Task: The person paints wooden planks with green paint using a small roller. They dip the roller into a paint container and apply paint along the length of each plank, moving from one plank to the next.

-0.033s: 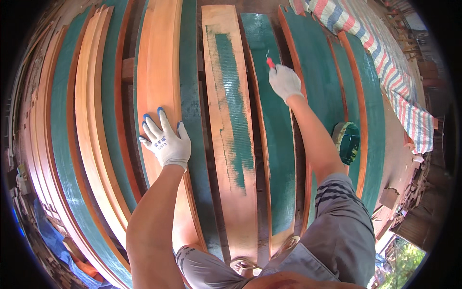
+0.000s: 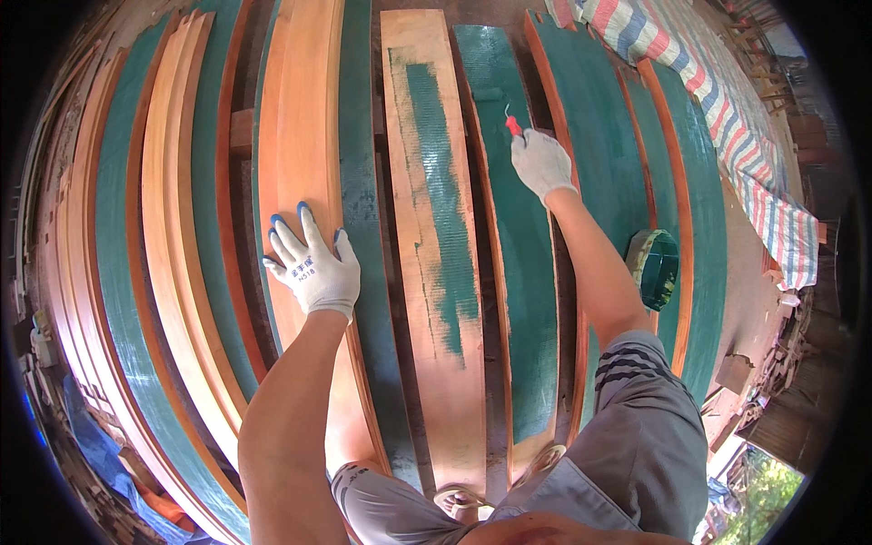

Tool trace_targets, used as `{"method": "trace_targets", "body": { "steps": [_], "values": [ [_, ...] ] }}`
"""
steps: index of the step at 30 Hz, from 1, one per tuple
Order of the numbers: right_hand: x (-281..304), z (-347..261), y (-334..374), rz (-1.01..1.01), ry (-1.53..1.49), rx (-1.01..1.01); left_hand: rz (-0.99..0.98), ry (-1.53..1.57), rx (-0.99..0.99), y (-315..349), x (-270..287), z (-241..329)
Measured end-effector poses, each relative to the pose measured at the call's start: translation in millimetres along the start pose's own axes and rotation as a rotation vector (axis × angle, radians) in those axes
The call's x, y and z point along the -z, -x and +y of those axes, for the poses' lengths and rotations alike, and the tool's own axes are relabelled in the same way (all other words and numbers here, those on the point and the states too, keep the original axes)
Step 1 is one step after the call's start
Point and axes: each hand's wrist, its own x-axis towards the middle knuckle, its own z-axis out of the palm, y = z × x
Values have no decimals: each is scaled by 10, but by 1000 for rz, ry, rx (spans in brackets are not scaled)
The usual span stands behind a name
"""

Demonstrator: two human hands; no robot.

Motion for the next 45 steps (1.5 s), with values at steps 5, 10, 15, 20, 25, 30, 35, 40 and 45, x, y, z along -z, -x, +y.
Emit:
{"method": "trace_targets", "body": {
  "steps": [5, 10, 15, 20, 25, 30, 35, 40, 45],
  "values": [
    [-33, -55, -311, 186, -98, 36, -17, 10, -12, -2, 3, 53],
    [-218, -219, -609, 169, -113, 19, 3, -4, -29, -10, -41, 45],
    [-396, -49, 491, 109, -87, 8, 6, -13, -20, -3, -80, -13],
    [-311, 211, 1723, 81, -18, 18, 12, -19, -13, 4, -71, -36],
    [-327, 292, 1352, 287, -4, 145, 22, -23, -21, -22, -88, 13],
    [-400, 314, 1241, 196, -31, 34, 26, -19, -41, -30, -156, 54],
    [-386, 536, 2603, 34, -5, -24, 38, -45, -23, -20, -215, -82],
    [-324, 703, 2847, 164, 46, 69, 51, -27, -33, -26, -226, -42],
    [-413, 415, 2089, 203, -51, 8, 70, -13, -44, -57, -247, -23]
  ]
}}
